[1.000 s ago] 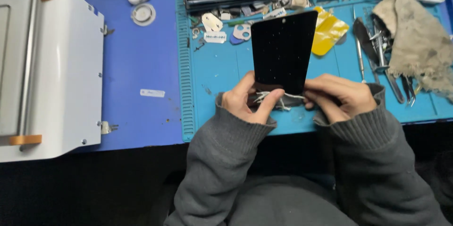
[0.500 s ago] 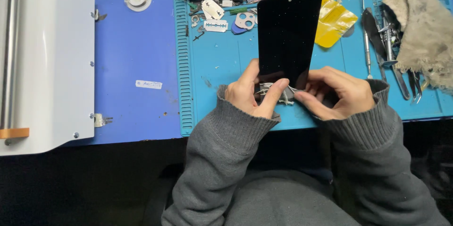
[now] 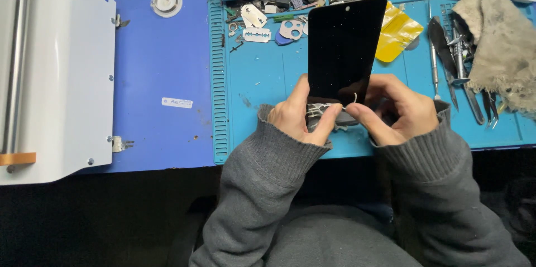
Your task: Inspecting and cleaning the bottom edge of a smartphone screen at a repair station.
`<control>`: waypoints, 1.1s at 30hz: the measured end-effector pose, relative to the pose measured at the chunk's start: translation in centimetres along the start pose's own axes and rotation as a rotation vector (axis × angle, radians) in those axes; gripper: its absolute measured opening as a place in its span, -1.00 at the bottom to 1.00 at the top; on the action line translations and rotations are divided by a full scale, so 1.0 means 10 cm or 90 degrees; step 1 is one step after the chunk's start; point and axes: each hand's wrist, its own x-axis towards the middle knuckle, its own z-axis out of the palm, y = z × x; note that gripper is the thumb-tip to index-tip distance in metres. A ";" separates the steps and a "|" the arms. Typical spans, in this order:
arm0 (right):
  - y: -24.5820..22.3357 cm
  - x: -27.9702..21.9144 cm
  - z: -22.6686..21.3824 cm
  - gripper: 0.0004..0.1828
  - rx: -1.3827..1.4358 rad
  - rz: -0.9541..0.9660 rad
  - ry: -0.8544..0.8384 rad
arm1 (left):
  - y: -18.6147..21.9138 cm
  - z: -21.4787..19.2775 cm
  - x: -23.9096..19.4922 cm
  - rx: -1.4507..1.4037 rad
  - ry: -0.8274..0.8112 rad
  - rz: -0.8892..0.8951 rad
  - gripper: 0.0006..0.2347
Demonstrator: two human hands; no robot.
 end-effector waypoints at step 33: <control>0.18 -0.05 0.18 -0.72 0.080 0.045 0.041 | -0.17 0.02 -0.02 -0.362 0.041 0.068 -0.75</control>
